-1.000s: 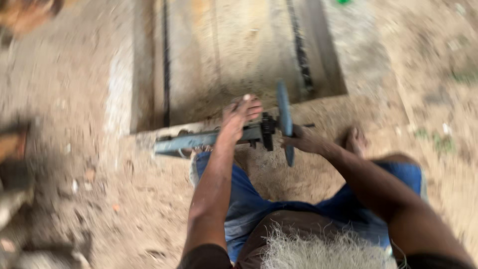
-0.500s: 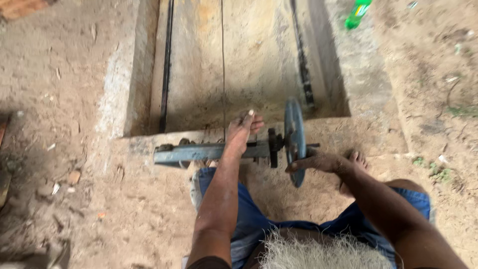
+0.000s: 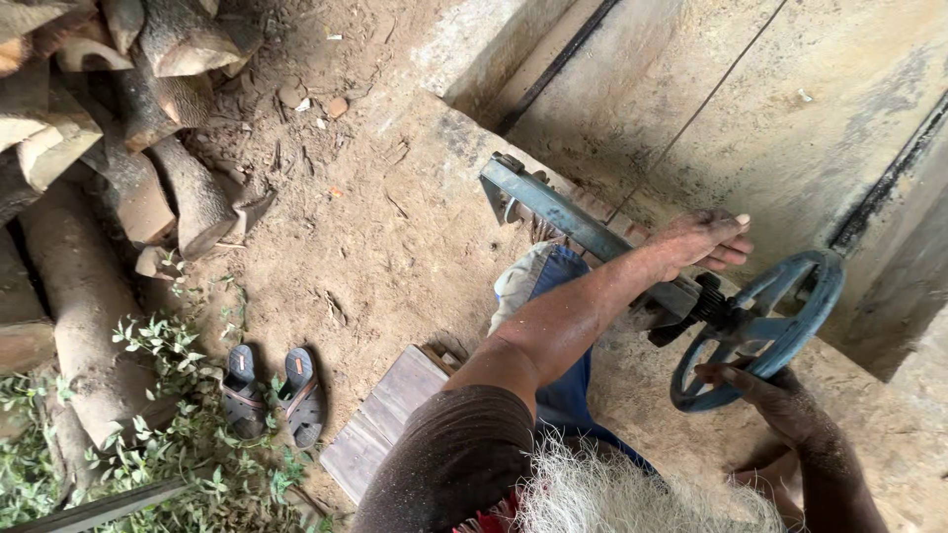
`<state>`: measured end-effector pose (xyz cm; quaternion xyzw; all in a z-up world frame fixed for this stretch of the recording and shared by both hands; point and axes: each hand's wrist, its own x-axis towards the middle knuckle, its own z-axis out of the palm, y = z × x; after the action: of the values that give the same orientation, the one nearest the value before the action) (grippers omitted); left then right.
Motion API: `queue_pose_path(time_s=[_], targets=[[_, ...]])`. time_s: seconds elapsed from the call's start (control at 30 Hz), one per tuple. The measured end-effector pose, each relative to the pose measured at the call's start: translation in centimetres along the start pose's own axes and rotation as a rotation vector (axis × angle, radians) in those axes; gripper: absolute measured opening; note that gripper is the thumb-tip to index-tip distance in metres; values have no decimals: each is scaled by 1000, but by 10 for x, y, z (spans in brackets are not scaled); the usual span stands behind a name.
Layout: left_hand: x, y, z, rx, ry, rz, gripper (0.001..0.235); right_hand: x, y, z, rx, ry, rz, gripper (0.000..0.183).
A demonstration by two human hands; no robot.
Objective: The person sits on the ground next to a well and turns the wheel of a manual hand pump. They rotate the wheel repeatedly with both hands to operate the pump mechanism.
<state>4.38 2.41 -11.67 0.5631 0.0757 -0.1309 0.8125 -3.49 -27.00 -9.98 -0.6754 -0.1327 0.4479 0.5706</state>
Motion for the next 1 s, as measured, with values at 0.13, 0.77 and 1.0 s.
queue_pose_path(time_s=[0.13,0.77,1.0], targets=[[-6,6,-1,-38,23,-19,66,3,5,3,-61,52,30,48],[-22,-15,16,-150,-607,609,69,17,82,7,-49,-3,6,39],[-36,-11,43,68,-85,-91,67,2,44,42,-423,85,229,42]])
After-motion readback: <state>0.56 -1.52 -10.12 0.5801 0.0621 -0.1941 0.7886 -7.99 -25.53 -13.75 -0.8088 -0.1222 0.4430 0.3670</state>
